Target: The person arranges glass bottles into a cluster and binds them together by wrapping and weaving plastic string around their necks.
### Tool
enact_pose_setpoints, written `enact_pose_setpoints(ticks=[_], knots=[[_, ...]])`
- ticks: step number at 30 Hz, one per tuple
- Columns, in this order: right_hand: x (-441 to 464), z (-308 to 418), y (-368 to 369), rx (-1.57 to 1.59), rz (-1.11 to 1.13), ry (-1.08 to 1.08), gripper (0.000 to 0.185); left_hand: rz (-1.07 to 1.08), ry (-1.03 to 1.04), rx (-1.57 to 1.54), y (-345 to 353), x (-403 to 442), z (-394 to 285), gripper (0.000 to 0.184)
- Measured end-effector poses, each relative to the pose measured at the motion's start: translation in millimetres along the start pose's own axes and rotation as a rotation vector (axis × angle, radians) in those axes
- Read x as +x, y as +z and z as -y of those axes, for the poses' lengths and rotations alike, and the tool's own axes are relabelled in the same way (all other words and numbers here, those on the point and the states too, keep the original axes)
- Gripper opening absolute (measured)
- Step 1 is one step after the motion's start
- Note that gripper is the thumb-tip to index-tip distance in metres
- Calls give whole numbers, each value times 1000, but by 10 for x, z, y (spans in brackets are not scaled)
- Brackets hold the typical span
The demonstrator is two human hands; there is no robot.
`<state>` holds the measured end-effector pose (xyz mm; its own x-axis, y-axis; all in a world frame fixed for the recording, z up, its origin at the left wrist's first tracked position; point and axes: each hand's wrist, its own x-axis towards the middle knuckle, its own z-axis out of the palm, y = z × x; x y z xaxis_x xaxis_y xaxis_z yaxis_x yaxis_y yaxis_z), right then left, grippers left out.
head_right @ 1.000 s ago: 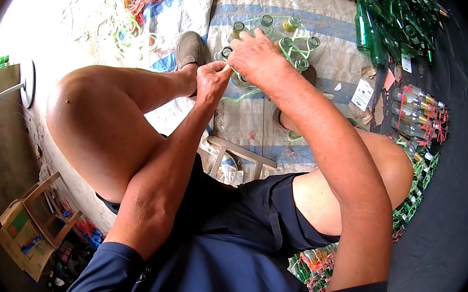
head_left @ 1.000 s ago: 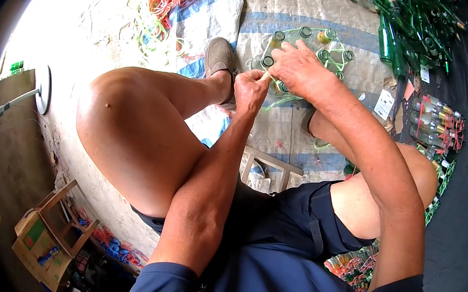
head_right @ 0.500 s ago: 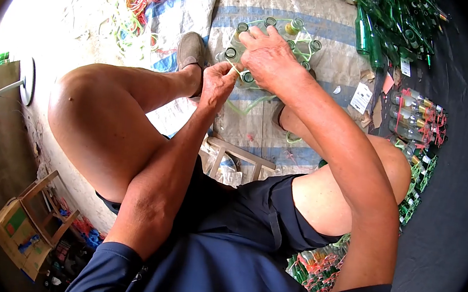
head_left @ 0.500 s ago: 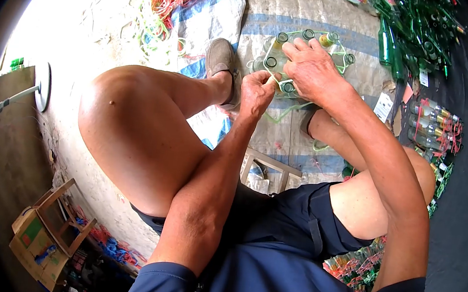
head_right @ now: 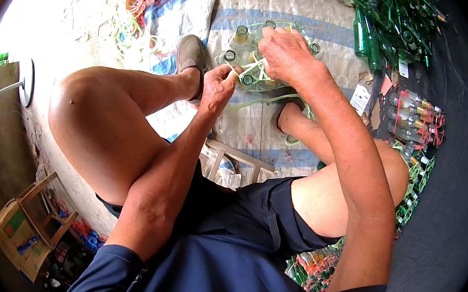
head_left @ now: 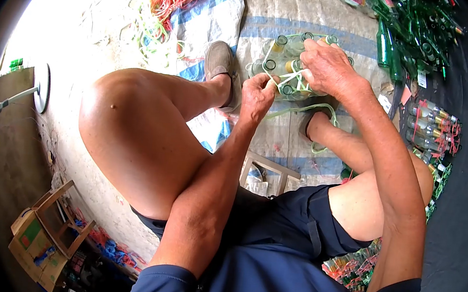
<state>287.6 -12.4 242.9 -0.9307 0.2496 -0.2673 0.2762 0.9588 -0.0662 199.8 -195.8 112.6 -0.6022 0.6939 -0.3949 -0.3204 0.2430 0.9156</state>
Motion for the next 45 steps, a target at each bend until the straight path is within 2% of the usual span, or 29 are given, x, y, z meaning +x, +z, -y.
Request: enact_pose_setpoints(ticks=[12,24,30,33,36,39,40,43,45], knots=[[60,-123,235,34,-160,3,10,14,7,-43,24,-30,-26,19],[203,-194,295,197,-155,10,10,24,-21,-76,25,-16,-30,17],[336,-156,287,107,-134,14,2,20,-37,-89,21,-16,-29,17],[368,-139,205,118,-29,77,2,34,-41,-54,-9,14,-17,20],[387,-220,221,307,42,158,6,-35,-46,-30,-27,-11,-72,21],[401,-209,135,599,268,383,12,-11,-84,93,-103,-15,-114,25],[369,-182,129,581,238,393,16,-10,-61,107,-120,-16,-116,26],[224,-119,364,396,-108,327,16,-31,-128,108,-183,-65,-205,28],[83,51,359,447,-191,480,17,-45,-85,165,-198,-61,-260,28]])
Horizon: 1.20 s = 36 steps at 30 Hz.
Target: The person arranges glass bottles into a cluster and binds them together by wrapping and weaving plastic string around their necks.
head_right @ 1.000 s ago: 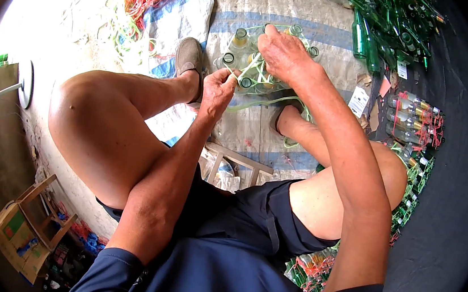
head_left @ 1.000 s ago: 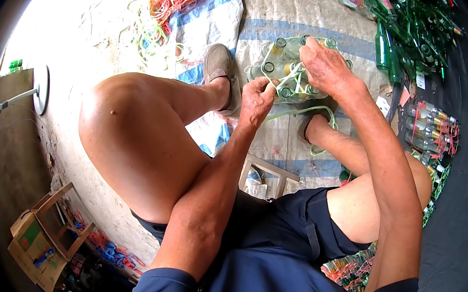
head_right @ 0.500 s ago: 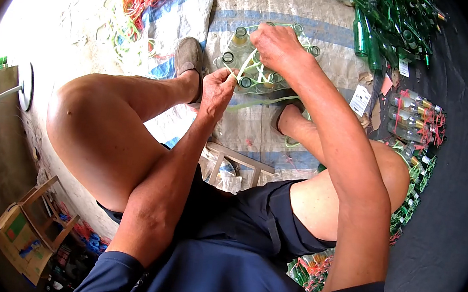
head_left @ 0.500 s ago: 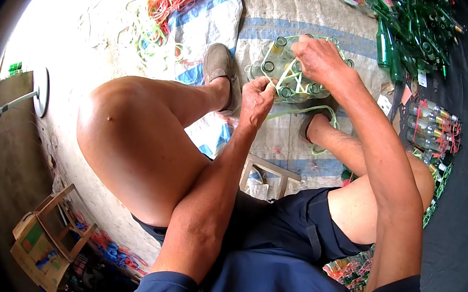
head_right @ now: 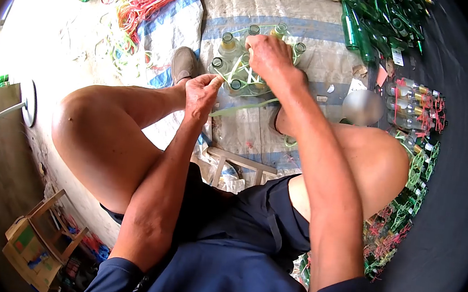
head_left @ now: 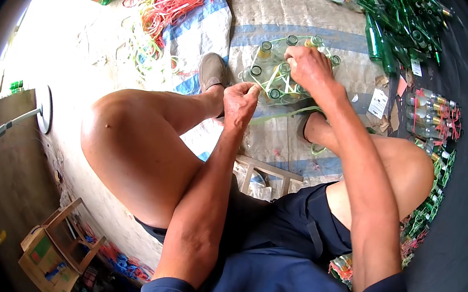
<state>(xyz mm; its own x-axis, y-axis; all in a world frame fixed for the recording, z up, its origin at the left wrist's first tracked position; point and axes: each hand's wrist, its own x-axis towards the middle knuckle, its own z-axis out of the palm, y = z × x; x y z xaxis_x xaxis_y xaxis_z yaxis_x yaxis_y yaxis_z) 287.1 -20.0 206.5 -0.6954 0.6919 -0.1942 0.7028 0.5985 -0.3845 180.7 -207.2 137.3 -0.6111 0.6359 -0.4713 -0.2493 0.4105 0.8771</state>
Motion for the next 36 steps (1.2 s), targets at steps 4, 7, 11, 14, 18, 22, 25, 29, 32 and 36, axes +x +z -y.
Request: enact_pose_setpoints(ticks=[4,7,11,14,18,22,25,29,32,36], knots=[[-504,306,67,170,-276,79,24,-5,109,183,-70,87,12,31],[-773,453,292,196,-343,62,25,20,131,232,-102,94,-70,35],[-881,433,453,111,-270,15,25,82,166,309,-168,146,-180,32],[-878,474,519,86,-289,24,23,131,203,378,-223,169,-266,30],[-869,516,576,88,-287,35,19,148,252,471,-229,151,-361,26],[-810,493,569,131,-280,37,11,72,448,680,-197,151,-454,20],[-802,478,558,145,-292,62,10,69,511,750,-195,141,-481,19],[-812,485,624,194,-350,80,9,61,472,834,-194,77,-546,20],[-835,471,656,234,-377,81,7,62,506,894,-170,48,-616,20],[-833,454,710,279,-387,78,9,160,525,1015,-183,72,-833,19]])
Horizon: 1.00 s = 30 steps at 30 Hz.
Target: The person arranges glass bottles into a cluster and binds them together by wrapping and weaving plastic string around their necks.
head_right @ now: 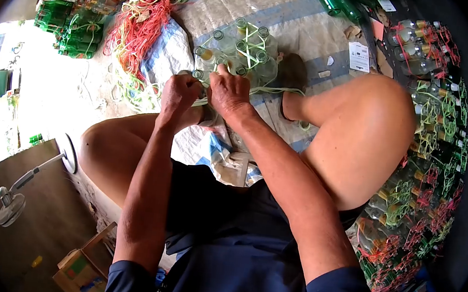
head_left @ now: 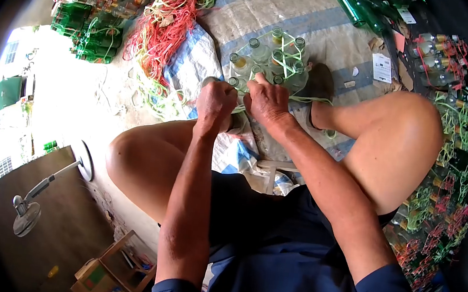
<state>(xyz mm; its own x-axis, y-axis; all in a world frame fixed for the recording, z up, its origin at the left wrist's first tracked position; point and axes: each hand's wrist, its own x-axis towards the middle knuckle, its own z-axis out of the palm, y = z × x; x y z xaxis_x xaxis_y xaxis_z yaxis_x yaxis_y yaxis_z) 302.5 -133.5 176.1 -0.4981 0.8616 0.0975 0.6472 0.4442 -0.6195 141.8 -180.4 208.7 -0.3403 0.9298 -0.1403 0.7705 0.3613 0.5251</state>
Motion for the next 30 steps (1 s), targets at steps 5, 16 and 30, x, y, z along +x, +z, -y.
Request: enact_pose_setpoints(ticks=[5,16,30], knots=[[-19,-3,4,21,-63,-10,10,238,91,140,-237,306,-34,21],[-33,-13,149,-116,-170,-49,9,419,394,456,-310,795,-253,17],[-23,4,71,-27,-117,-15,13,488,355,364,-288,1129,-22,16]])
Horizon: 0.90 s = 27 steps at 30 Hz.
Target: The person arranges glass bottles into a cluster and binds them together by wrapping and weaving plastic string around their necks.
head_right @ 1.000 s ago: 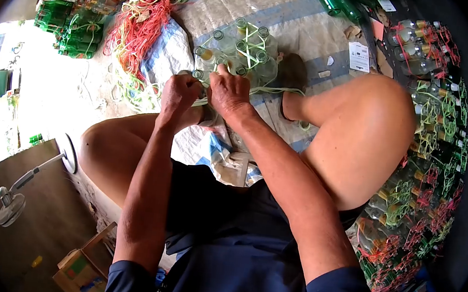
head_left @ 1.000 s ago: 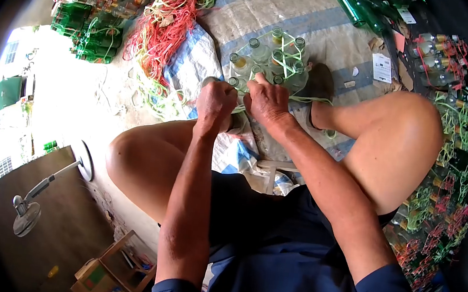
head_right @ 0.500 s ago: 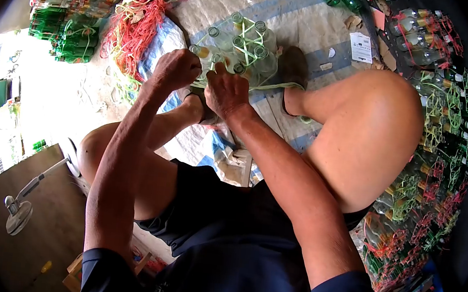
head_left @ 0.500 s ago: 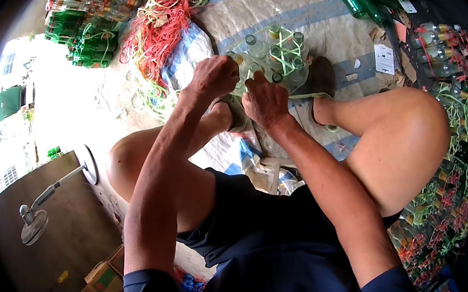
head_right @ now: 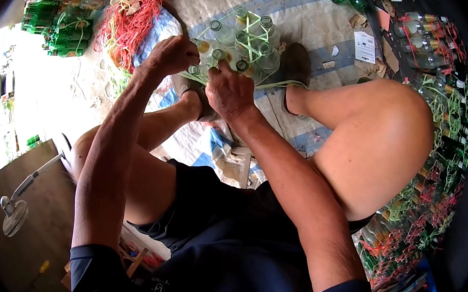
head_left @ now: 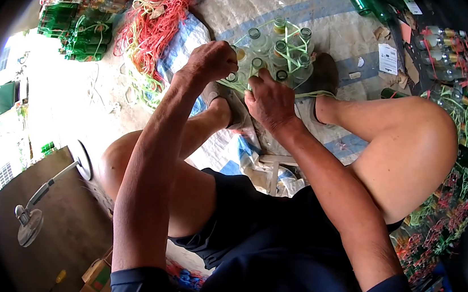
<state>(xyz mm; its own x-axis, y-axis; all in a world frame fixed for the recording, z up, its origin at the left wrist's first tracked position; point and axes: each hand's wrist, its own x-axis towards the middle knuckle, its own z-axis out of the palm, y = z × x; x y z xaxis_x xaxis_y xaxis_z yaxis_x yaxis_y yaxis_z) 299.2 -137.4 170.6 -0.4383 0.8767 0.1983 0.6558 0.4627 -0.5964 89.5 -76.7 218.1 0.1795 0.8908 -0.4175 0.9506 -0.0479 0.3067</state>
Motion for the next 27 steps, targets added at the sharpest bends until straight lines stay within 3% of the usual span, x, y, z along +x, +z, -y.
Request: enact_pose_setpoints(ticks=[15,22,27], knots=[[-44,26,-138,56,123,52,23,-307,-201,-283,365,-277,13,20],[-111,30,-162,-33,142,18,24,-372,-340,-244,396,-319,-42,22],[-99,14,-136,0,197,68,27,-355,-365,-401,482,-330,-4,25]])
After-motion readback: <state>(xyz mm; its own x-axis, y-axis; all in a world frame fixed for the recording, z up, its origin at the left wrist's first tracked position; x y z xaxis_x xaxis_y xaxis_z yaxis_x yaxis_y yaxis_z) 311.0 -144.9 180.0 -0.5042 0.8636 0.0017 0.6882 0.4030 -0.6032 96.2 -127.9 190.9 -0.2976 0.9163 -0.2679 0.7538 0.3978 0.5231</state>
